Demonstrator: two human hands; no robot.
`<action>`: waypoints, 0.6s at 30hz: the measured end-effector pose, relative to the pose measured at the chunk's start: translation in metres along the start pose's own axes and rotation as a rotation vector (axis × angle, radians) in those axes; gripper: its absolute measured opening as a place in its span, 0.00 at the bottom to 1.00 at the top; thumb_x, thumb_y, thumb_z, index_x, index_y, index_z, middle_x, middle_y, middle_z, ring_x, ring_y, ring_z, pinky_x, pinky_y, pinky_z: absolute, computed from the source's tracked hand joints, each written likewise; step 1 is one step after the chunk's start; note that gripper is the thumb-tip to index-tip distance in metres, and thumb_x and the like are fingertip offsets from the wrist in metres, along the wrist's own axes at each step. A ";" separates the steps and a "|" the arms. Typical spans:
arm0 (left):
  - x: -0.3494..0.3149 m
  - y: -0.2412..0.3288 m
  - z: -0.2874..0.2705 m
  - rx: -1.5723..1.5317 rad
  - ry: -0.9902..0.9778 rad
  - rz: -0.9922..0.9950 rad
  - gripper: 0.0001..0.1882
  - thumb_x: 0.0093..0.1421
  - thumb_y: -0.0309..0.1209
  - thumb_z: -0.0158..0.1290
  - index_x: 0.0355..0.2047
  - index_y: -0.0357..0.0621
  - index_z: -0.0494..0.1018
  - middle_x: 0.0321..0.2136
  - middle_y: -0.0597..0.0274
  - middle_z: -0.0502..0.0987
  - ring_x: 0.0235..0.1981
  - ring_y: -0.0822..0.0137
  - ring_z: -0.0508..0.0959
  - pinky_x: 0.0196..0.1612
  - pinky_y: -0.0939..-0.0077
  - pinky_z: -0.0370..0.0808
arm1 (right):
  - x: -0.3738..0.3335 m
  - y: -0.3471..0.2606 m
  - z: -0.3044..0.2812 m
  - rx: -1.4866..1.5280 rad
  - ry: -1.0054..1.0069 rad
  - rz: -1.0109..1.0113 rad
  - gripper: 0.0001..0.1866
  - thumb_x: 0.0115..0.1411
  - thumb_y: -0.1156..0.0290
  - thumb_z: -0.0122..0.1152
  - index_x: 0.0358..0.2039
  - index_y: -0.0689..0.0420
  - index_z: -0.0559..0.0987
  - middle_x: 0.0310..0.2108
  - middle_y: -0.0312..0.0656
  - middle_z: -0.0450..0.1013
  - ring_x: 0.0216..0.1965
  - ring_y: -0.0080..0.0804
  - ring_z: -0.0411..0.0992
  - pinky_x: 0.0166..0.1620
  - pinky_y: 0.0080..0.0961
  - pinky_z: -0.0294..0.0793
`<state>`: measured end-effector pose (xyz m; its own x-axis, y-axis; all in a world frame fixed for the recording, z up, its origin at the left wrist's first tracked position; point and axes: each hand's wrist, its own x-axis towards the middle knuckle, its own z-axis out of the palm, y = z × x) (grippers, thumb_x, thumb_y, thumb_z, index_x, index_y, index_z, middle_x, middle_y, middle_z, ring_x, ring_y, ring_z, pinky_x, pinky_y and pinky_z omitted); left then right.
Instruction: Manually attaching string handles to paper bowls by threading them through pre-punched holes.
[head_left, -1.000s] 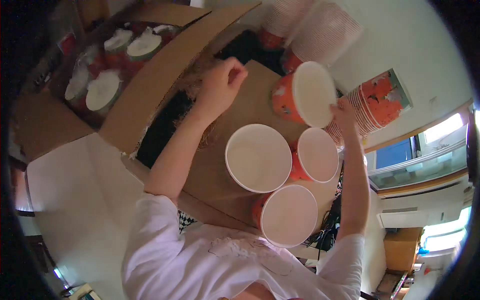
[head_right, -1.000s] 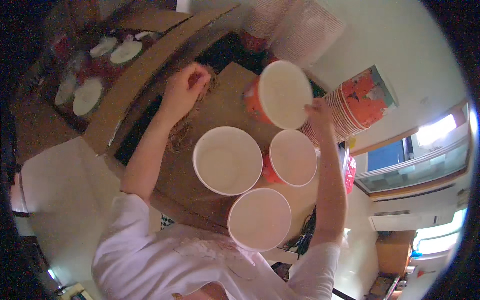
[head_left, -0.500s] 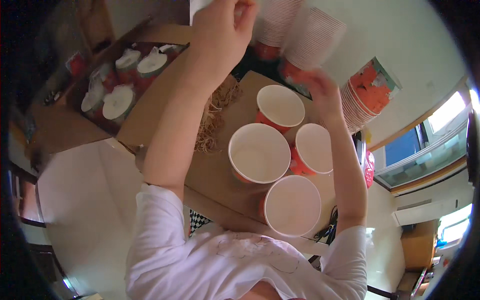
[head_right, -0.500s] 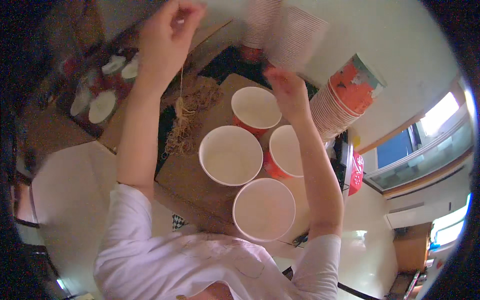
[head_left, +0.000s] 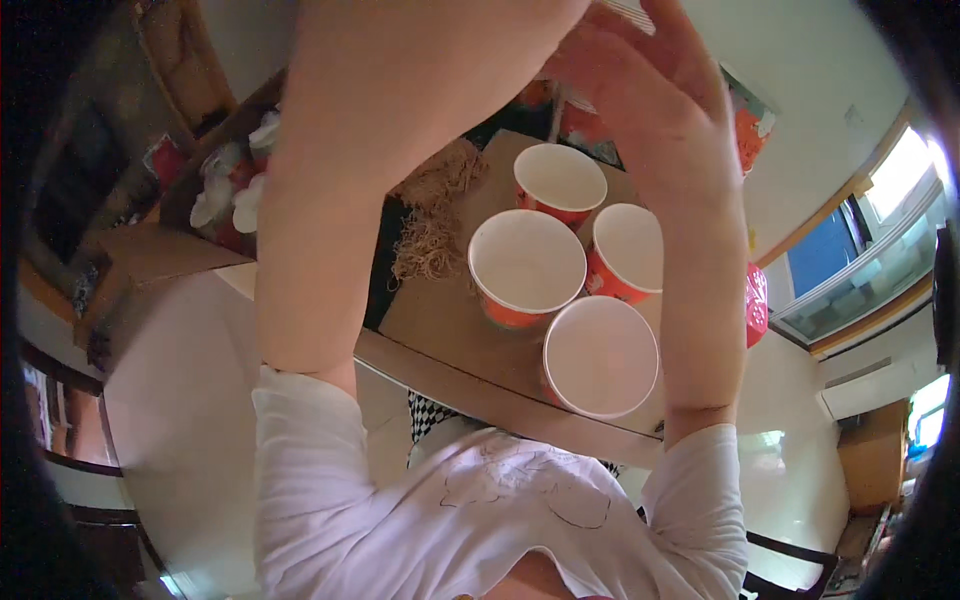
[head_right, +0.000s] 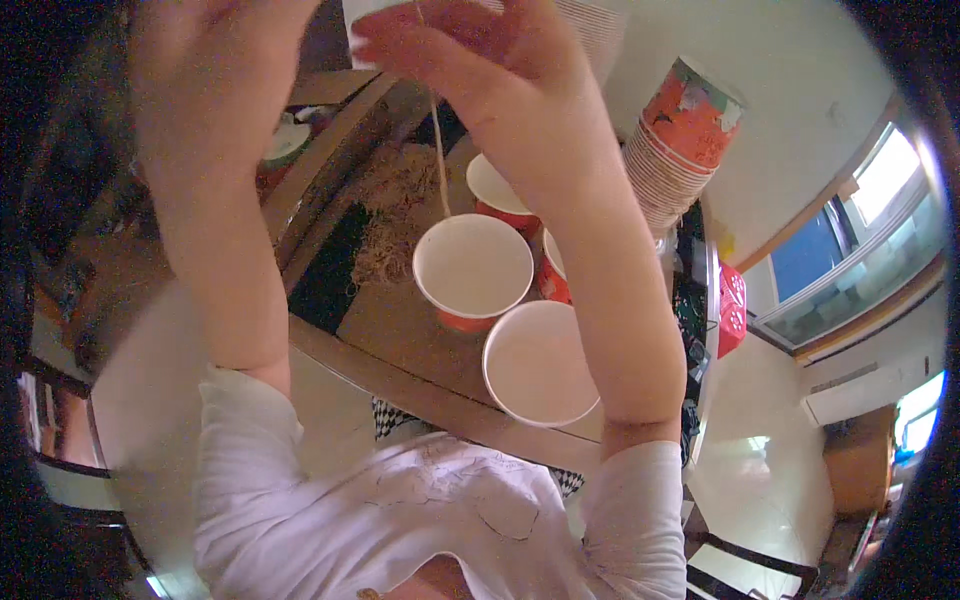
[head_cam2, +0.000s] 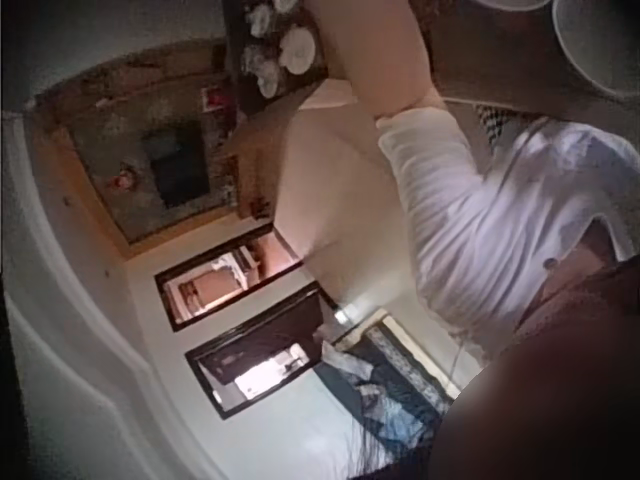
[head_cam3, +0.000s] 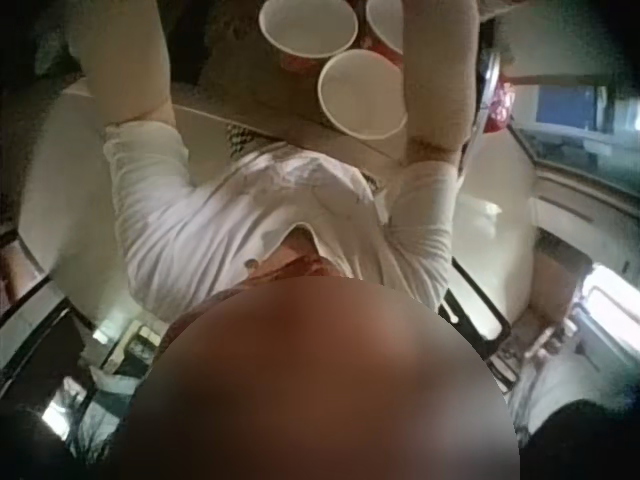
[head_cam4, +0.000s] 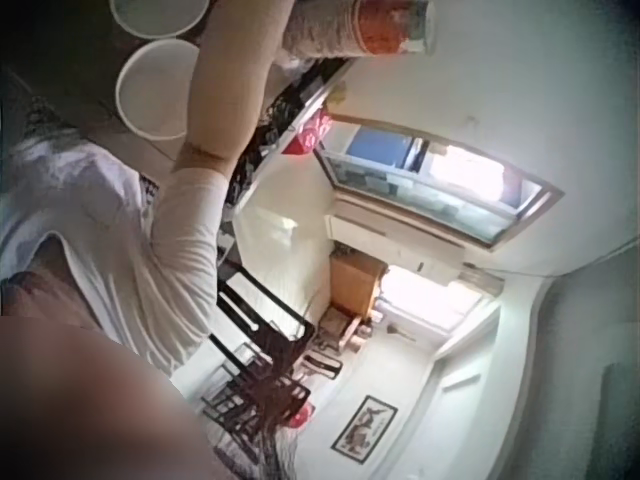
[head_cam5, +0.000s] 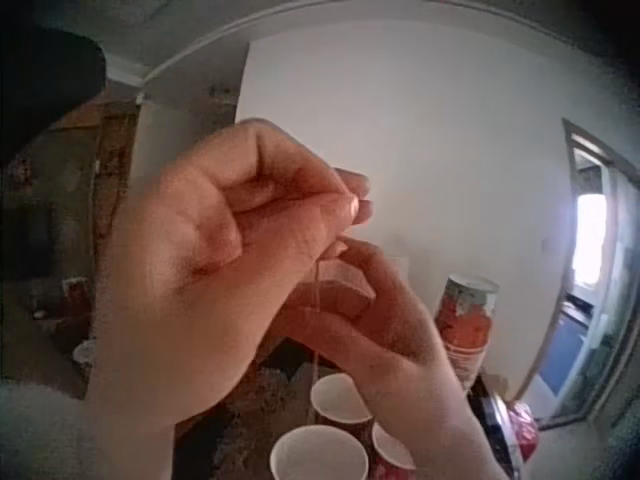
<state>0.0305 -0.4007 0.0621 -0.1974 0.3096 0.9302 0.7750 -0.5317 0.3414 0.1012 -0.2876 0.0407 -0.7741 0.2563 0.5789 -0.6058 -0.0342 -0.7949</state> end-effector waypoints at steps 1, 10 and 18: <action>-0.010 0.018 -0.010 0.004 0.004 -0.015 0.04 0.61 0.24 0.50 0.33 0.34 0.69 0.28 0.57 0.76 0.32 0.72 0.76 0.34 0.81 0.73 | -0.007 -0.009 0.016 0.023 -0.027 0.000 0.25 0.60 0.78 0.54 0.57 0.58 0.60 0.47 0.44 0.69 0.50 0.35 0.69 0.56 0.30 0.66; -0.069 -0.008 0.012 -0.215 -0.092 -0.082 0.03 0.57 0.21 0.52 0.33 0.38 0.70 0.31 0.53 0.76 0.28 0.68 0.75 0.29 0.80 0.72 | -0.088 -0.024 -0.054 -0.522 0.100 -0.078 0.15 0.56 0.78 0.56 0.45 0.62 0.71 0.32 0.38 0.74 0.26 0.16 0.65 0.29 0.12 0.62; -0.140 -0.040 0.068 -0.193 -0.229 -0.195 0.07 0.55 0.20 0.55 0.32 0.40 0.67 0.27 0.61 0.70 0.24 0.71 0.70 0.26 0.81 0.67 | -0.141 0.013 -0.052 -0.606 0.273 0.131 0.05 0.53 0.79 0.63 0.31 0.62 0.77 0.25 0.31 0.72 0.24 0.13 0.67 0.28 0.12 0.66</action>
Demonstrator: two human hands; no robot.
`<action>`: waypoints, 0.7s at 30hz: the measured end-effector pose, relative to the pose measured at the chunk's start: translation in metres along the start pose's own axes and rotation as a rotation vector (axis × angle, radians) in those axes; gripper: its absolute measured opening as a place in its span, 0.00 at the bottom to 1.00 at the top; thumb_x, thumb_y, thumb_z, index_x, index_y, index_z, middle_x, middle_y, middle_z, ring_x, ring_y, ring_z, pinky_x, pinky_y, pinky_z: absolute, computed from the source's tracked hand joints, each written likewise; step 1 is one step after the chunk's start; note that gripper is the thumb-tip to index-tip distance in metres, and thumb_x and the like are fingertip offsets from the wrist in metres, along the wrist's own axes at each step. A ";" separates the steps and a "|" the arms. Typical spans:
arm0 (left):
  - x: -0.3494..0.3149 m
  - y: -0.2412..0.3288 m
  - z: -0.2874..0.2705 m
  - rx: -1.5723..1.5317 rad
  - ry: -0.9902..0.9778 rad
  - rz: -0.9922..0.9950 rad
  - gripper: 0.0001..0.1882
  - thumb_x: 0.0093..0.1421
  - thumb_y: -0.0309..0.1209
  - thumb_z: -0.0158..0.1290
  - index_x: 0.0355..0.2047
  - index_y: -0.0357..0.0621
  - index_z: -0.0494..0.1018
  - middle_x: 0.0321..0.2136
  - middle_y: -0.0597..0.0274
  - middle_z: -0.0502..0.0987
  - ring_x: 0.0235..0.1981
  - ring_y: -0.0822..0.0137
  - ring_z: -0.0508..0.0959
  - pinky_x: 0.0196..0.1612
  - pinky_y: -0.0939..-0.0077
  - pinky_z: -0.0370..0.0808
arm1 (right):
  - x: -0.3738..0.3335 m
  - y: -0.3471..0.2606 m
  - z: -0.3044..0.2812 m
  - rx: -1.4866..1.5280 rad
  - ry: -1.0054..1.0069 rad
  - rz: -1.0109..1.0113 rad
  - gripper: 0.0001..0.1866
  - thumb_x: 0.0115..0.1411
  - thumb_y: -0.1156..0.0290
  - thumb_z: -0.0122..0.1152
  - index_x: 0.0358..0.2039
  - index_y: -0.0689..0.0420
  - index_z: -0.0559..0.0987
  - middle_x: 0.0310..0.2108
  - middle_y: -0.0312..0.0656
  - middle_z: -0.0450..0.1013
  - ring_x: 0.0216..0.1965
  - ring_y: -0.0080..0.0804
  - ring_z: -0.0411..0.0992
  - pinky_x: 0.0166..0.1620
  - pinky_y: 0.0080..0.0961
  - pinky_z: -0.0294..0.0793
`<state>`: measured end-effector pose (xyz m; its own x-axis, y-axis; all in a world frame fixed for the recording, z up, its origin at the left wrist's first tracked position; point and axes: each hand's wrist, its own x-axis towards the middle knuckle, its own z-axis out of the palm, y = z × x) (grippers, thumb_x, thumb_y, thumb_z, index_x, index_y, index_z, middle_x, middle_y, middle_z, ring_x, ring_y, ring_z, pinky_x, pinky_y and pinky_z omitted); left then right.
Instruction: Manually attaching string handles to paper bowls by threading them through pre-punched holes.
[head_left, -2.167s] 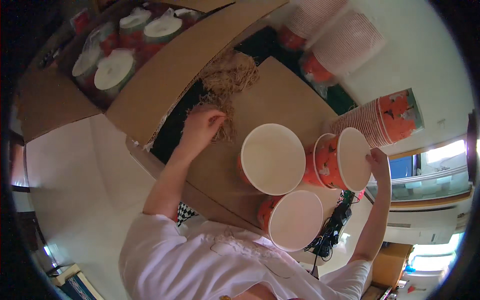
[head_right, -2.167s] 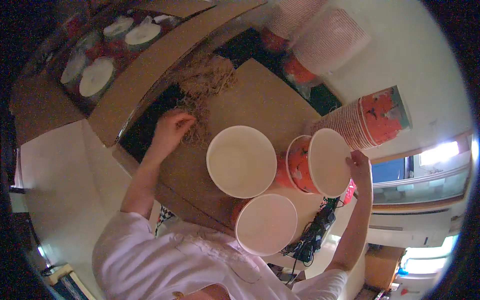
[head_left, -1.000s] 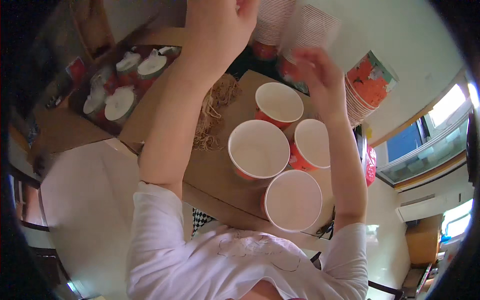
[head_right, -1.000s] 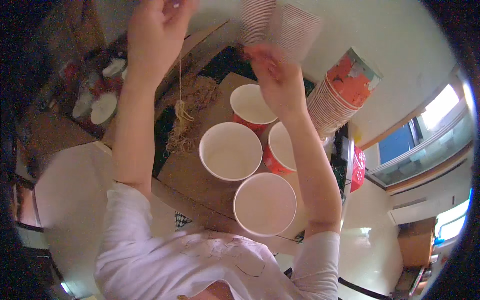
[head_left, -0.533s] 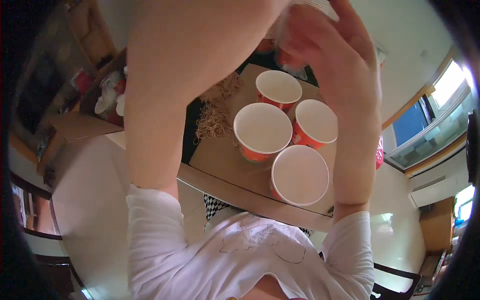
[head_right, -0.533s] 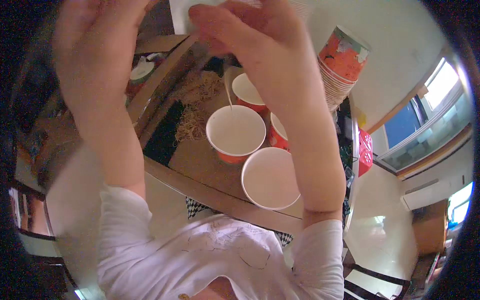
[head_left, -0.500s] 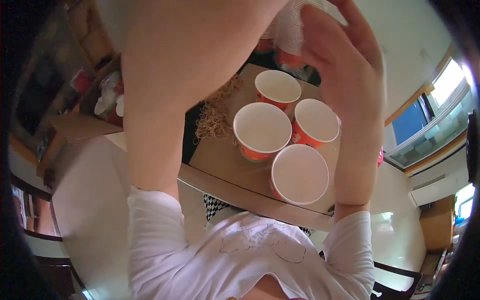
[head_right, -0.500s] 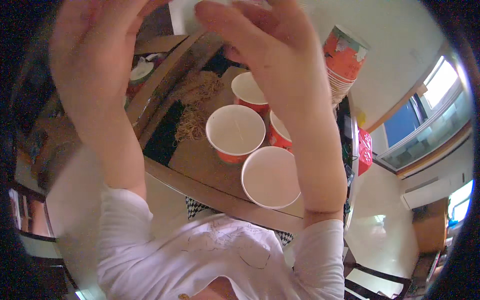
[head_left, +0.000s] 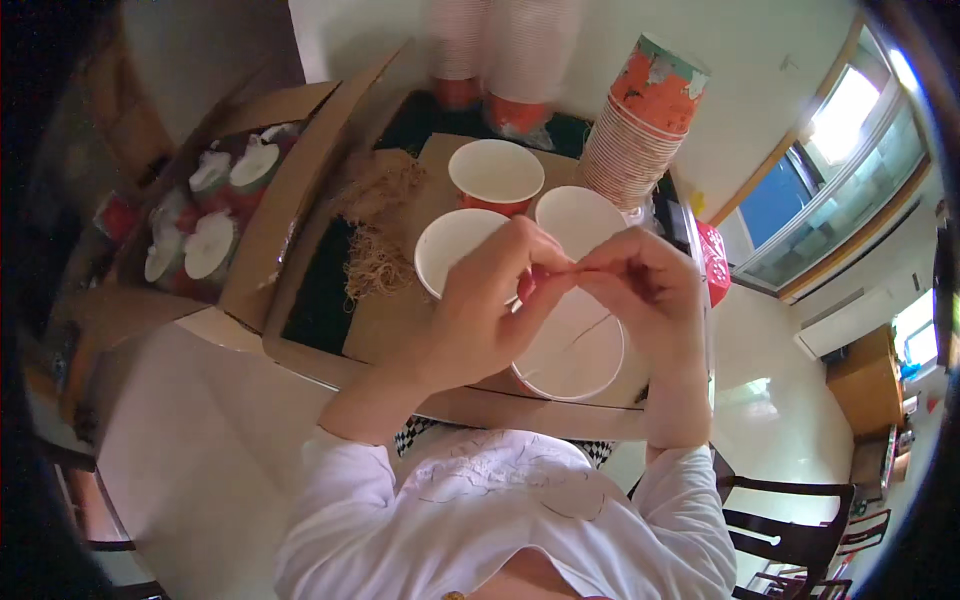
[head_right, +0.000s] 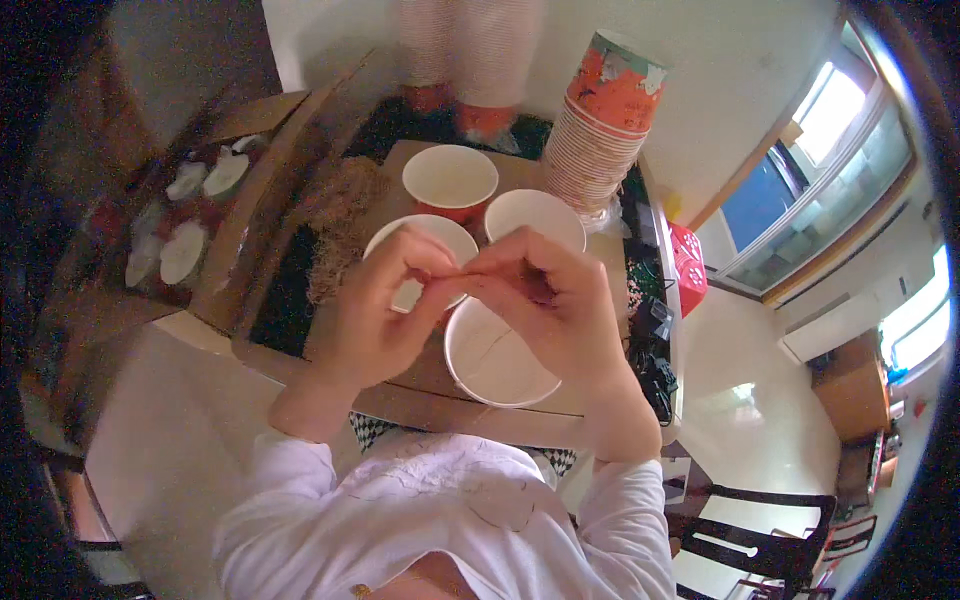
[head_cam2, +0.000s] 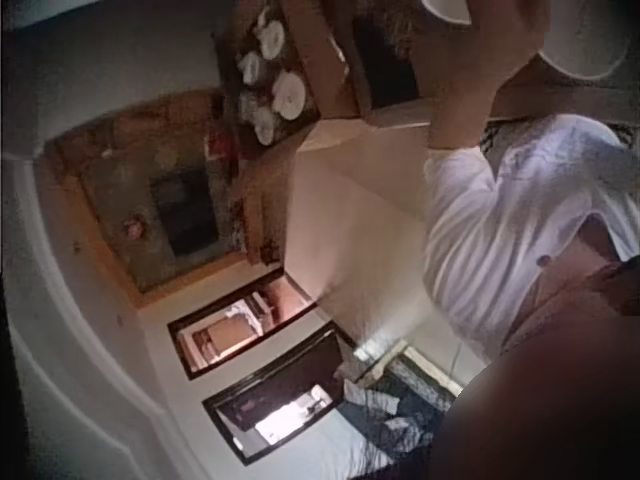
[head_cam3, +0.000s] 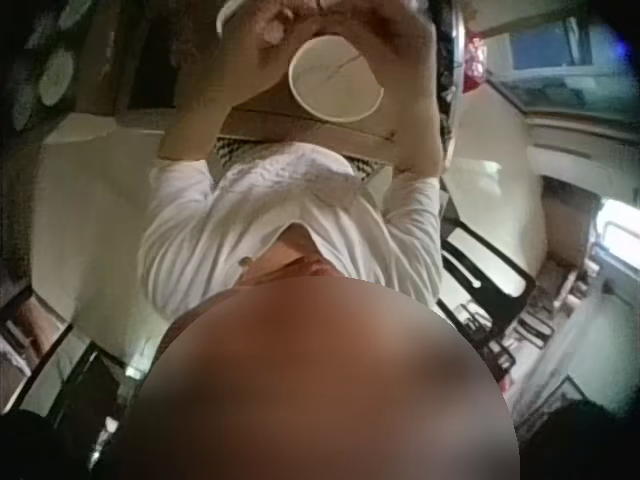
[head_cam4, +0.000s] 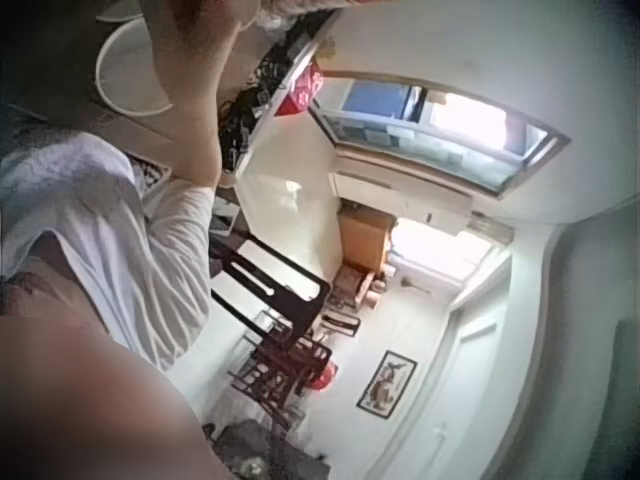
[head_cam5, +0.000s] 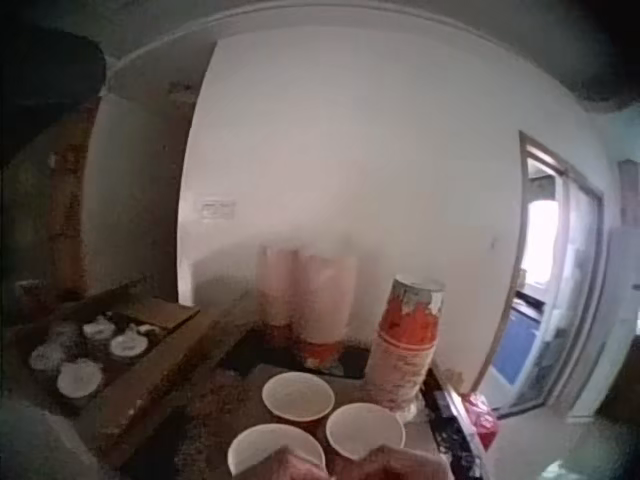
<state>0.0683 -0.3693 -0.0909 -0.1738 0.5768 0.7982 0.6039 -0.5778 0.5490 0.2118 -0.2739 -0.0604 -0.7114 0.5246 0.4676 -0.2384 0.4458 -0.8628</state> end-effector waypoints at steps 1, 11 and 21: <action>-0.003 -0.004 0.006 -0.010 -0.002 -0.004 0.07 0.55 0.20 0.55 0.32 0.40 0.67 0.27 0.61 0.70 0.24 0.71 0.70 0.26 0.81 0.67 | -0.003 0.004 -0.002 -0.005 0.005 0.008 0.05 0.53 0.79 0.63 0.31 0.62 0.77 0.25 0.31 0.72 0.24 0.13 0.67 0.28 0.12 0.66; -0.019 -0.030 0.045 -0.235 -0.153 -0.265 0.02 0.61 0.22 0.46 0.31 0.38 0.64 0.27 0.57 0.68 0.27 0.64 0.70 0.32 0.75 0.69 | -0.036 0.051 -0.020 -0.131 0.181 0.146 0.05 0.51 0.81 0.64 0.30 0.62 0.79 0.26 0.31 0.73 0.24 0.10 0.66 0.27 0.10 0.65; -0.057 -0.033 0.098 0.141 -0.562 -0.315 0.14 0.56 0.39 0.56 0.30 0.41 0.69 0.25 0.51 0.71 0.30 0.52 0.75 0.32 0.61 0.72 | -0.134 0.022 -0.132 -0.182 1.322 -0.253 0.05 0.48 0.80 0.58 0.27 0.59 0.73 0.25 0.34 0.66 0.22 0.19 0.61 0.21 0.09 0.59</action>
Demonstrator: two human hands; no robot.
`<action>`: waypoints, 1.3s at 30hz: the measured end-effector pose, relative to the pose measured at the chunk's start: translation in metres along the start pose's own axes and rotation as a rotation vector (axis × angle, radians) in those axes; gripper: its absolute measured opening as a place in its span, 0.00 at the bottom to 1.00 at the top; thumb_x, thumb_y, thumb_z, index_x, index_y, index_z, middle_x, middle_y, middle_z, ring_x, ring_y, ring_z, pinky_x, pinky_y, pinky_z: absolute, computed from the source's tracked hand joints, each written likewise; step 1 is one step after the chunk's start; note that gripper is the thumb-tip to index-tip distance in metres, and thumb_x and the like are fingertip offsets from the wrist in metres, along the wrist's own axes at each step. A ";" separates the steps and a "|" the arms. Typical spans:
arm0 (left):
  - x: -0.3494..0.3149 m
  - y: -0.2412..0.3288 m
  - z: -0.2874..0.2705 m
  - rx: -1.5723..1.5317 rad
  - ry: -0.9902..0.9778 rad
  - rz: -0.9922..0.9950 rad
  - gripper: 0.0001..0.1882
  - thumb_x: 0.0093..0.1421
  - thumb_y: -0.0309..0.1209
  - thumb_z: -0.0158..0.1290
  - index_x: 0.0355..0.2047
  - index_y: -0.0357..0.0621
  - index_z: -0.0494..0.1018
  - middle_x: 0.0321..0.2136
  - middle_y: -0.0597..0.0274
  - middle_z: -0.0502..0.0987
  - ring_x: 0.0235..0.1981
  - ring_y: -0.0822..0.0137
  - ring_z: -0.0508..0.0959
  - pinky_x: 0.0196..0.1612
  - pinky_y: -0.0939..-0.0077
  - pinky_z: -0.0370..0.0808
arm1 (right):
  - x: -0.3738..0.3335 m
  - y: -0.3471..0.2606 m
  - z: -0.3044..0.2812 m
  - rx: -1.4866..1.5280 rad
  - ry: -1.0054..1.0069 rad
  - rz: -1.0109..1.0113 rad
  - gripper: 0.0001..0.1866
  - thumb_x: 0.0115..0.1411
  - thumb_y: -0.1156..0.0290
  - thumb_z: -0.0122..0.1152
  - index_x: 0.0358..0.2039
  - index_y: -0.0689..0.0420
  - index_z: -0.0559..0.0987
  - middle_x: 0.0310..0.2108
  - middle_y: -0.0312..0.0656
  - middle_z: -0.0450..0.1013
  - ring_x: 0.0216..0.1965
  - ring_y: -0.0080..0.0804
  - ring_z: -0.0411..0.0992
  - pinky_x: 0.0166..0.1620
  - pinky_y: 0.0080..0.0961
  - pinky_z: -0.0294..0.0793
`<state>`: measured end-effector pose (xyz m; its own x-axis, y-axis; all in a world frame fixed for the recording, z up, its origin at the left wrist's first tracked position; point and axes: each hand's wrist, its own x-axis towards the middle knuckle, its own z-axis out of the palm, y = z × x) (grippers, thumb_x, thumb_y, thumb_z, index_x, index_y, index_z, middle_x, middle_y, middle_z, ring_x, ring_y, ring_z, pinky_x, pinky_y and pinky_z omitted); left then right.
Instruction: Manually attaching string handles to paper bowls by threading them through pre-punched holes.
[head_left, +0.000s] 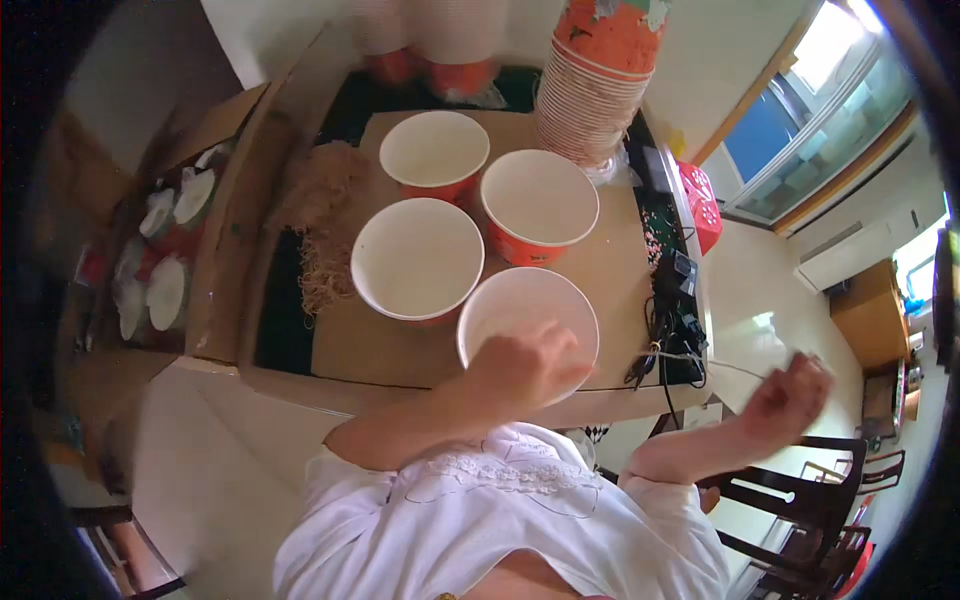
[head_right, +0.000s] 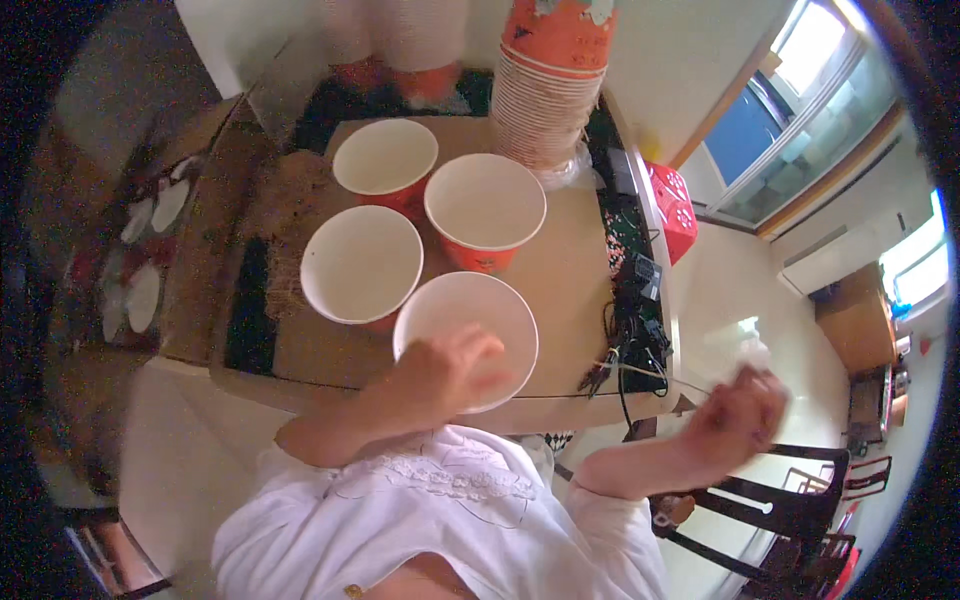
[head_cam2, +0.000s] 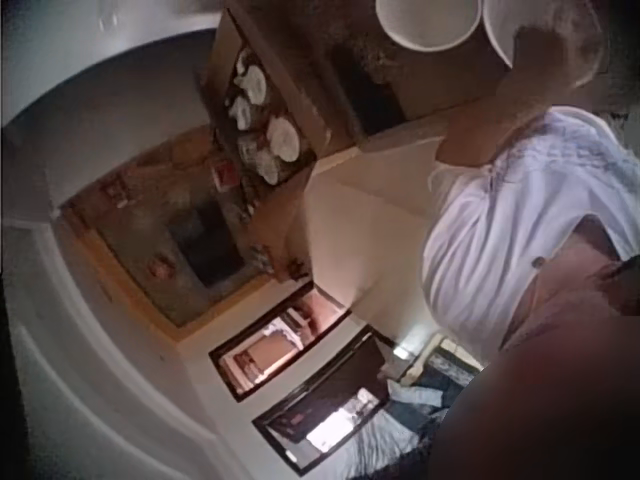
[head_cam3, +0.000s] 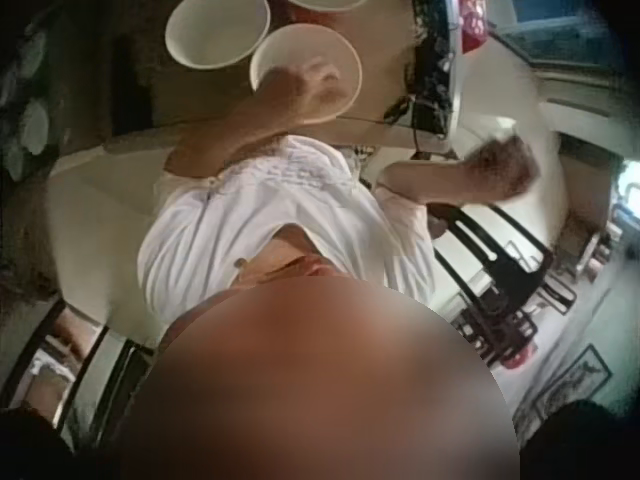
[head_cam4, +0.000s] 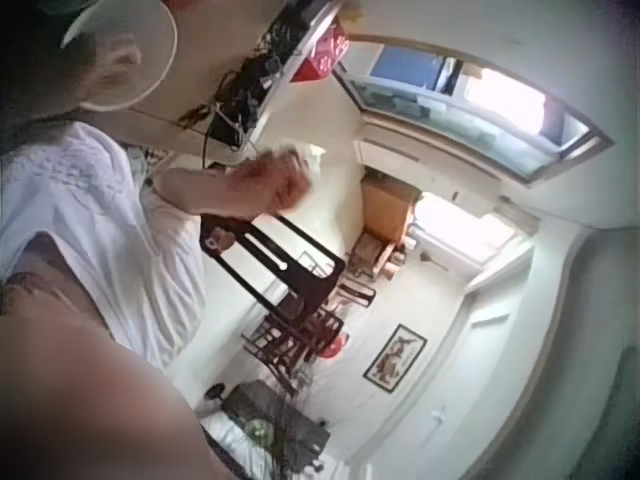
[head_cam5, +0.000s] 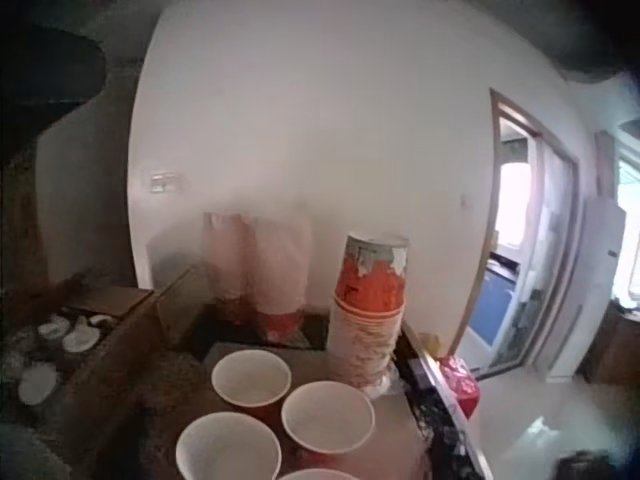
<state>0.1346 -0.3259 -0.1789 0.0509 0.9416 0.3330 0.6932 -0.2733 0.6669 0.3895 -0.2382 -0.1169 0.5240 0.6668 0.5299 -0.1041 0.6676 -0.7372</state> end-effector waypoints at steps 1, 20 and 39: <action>-0.006 0.001 0.013 0.084 0.027 0.070 0.16 0.52 0.42 0.58 0.33 0.44 0.70 0.26 0.55 0.73 0.31 0.56 0.76 0.33 0.64 0.74 | 0.011 -0.007 -0.023 0.202 -0.040 0.033 0.07 0.48 0.79 0.57 0.29 0.58 0.70 0.23 0.33 0.62 0.22 0.19 0.57 0.18 0.06 0.54; 0.021 -0.036 0.027 -0.015 -0.158 -0.158 0.19 0.54 0.28 0.56 0.45 0.35 0.70 0.38 0.47 0.76 0.35 0.55 0.79 0.37 0.68 0.75 | -0.159 0.132 0.030 0.132 -0.476 0.617 0.03 0.60 0.79 0.55 0.34 0.63 0.74 0.43 0.45 0.70 0.40 0.25 0.73 0.36 0.17 0.75; 0.030 -0.030 0.017 -0.248 -0.148 -0.345 0.16 0.54 0.22 0.52 0.44 0.35 0.72 0.36 0.50 0.79 0.36 0.63 0.81 0.37 0.72 0.78 | -0.165 0.122 0.041 0.010 -0.496 0.503 0.01 0.58 0.79 0.56 0.31 0.62 0.74 0.42 0.43 0.69 0.37 0.21 0.71 0.35 0.14 0.72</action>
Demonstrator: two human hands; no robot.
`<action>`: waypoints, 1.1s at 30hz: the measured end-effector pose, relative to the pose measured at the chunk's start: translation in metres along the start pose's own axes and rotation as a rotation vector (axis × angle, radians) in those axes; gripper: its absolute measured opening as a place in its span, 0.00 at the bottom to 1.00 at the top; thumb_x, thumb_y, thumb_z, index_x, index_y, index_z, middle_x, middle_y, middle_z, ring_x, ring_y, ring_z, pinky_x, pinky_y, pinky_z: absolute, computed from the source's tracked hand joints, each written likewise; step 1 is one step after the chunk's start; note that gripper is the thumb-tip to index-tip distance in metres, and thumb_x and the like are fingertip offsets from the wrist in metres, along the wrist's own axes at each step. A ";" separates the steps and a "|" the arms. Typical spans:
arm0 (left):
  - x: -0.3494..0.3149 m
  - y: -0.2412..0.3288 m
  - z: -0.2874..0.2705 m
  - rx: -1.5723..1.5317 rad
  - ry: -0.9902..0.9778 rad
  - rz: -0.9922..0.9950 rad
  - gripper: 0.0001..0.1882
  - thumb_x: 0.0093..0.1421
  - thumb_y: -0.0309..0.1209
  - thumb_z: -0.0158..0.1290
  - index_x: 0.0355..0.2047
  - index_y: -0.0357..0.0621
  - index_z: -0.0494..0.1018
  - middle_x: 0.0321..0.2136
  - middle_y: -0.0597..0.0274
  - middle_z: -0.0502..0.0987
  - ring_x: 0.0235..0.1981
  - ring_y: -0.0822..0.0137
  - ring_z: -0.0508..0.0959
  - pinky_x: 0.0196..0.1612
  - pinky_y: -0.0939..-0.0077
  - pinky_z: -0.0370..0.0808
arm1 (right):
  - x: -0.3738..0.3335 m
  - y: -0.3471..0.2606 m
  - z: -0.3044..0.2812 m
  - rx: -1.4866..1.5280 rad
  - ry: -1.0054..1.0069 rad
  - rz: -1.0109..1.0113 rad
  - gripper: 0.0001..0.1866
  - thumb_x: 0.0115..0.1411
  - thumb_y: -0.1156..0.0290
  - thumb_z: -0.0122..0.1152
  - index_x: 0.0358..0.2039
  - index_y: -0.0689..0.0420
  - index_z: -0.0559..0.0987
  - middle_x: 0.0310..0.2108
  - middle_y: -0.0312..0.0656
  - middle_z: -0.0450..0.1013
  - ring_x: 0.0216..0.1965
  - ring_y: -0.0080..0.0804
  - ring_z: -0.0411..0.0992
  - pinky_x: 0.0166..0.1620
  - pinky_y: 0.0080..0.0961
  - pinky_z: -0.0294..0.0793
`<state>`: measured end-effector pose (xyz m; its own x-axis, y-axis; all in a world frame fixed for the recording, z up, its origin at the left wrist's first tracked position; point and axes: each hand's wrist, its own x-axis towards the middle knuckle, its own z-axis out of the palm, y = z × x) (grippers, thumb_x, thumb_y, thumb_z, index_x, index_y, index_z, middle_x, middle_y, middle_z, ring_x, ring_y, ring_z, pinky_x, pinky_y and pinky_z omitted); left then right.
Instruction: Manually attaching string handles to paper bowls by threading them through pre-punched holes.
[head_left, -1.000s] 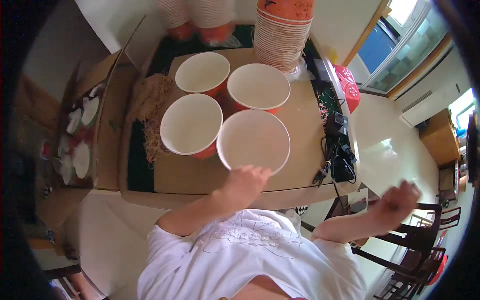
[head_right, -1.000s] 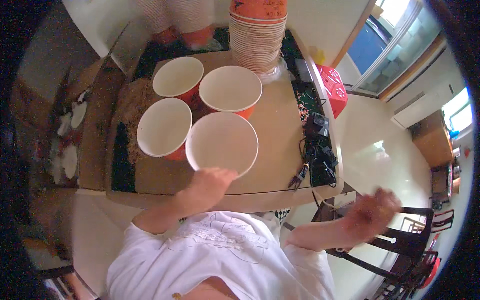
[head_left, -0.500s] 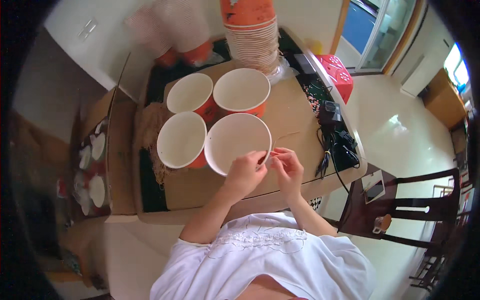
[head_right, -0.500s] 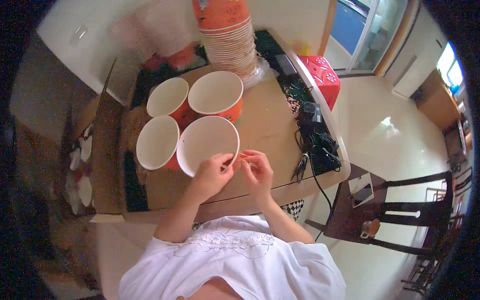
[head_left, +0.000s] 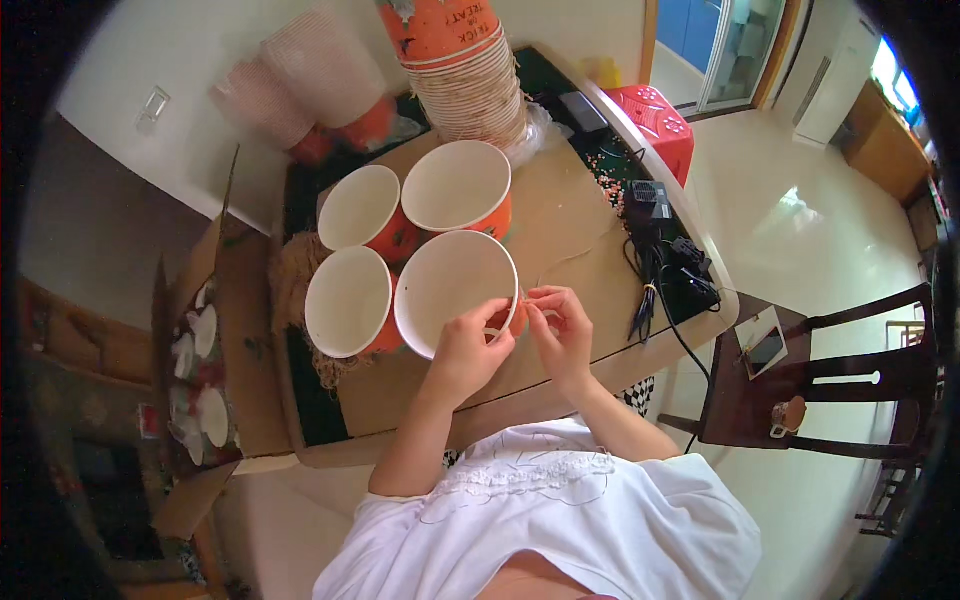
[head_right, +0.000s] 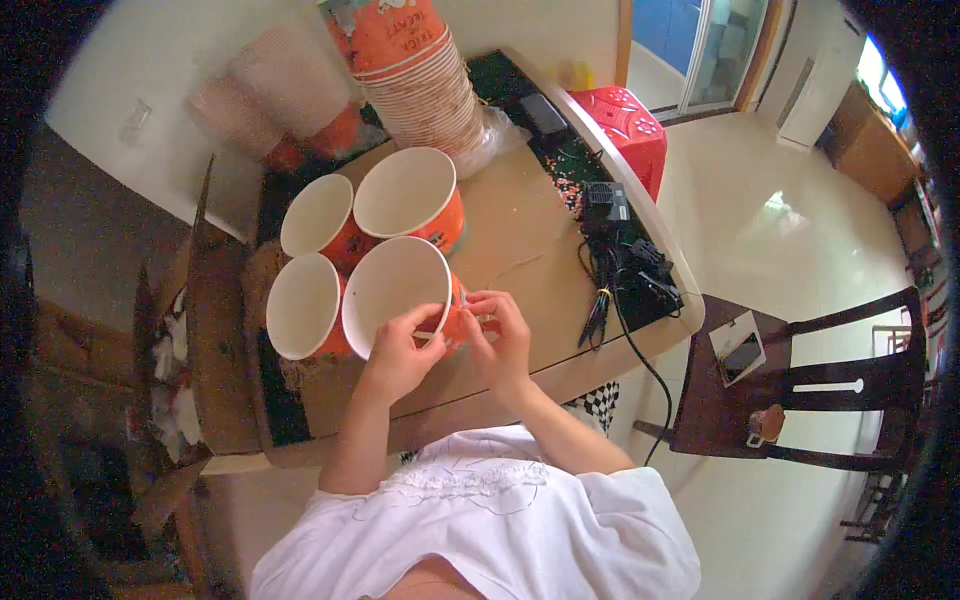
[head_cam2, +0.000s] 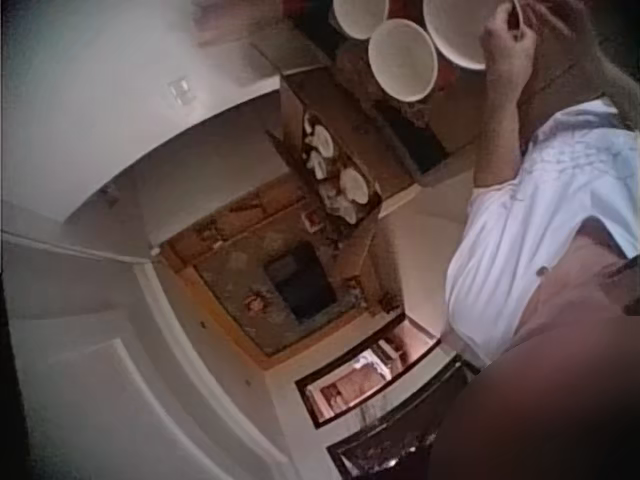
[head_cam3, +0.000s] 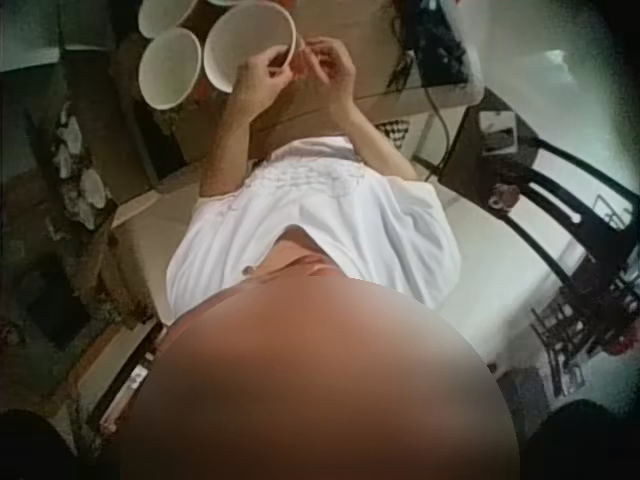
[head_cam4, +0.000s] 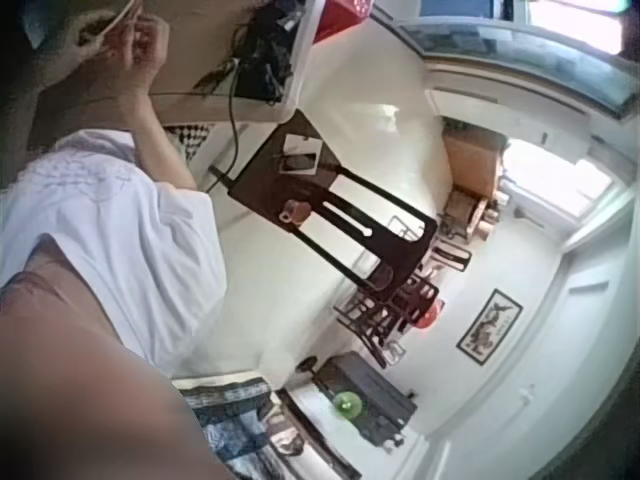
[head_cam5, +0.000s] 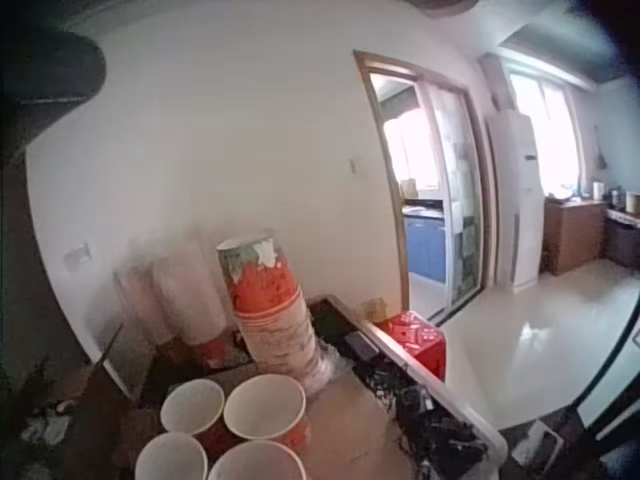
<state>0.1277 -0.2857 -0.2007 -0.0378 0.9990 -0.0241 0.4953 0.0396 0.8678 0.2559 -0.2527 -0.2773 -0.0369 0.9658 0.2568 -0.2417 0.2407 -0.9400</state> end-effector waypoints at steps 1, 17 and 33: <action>0.000 0.000 0.000 -0.002 -0.001 0.003 0.16 0.54 0.22 0.52 0.45 0.35 0.72 0.36 0.50 0.79 0.36 0.62 0.81 0.37 0.72 0.78 | 0.000 -0.001 0.001 -0.001 0.000 0.002 0.01 0.58 0.79 0.56 0.31 0.62 0.74 0.42 0.43 0.69 0.37 0.21 0.71 0.35 0.14 0.72; 0.007 -0.010 0.009 0.224 0.050 0.143 0.07 0.60 0.28 0.49 0.35 0.40 0.75 0.26 0.49 0.76 0.27 0.56 0.79 0.29 0.65 0.71 | 0.004 0.006 -0.007 -0.165 -0.065 -0.067 0.04 0.56 0.79 0.59 0.33 0.62 0.75 0.39 0.44 0.71 0.36 0.25 0.72 0.33 0.19 0.74; 0.018 -0.016 -0.011 -1.082 -0.375 -0.613 0.07 0.66 0.33 0.42 0.40 0.43 0.62 0.34 0.58 0.74 0.26 0.73 0.74 0.29 0.78 0.73 | -0.008 -0.100 0.017 -0.606 -1.016 -0.409 0.10 0.53 0.77 0.60 0.37 0.55 0.75 0.32 0.44 0.72 0.34 0.42 0.73 0.36 0.33 0.74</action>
<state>0.1093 -0.2688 -0.2096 0.3235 0.7761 -0.5414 -0.4706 0.6283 0.6195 0.2643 -0.2863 -0.1818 -0.8604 0.3633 0.3575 0.0626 0.7714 -0.6332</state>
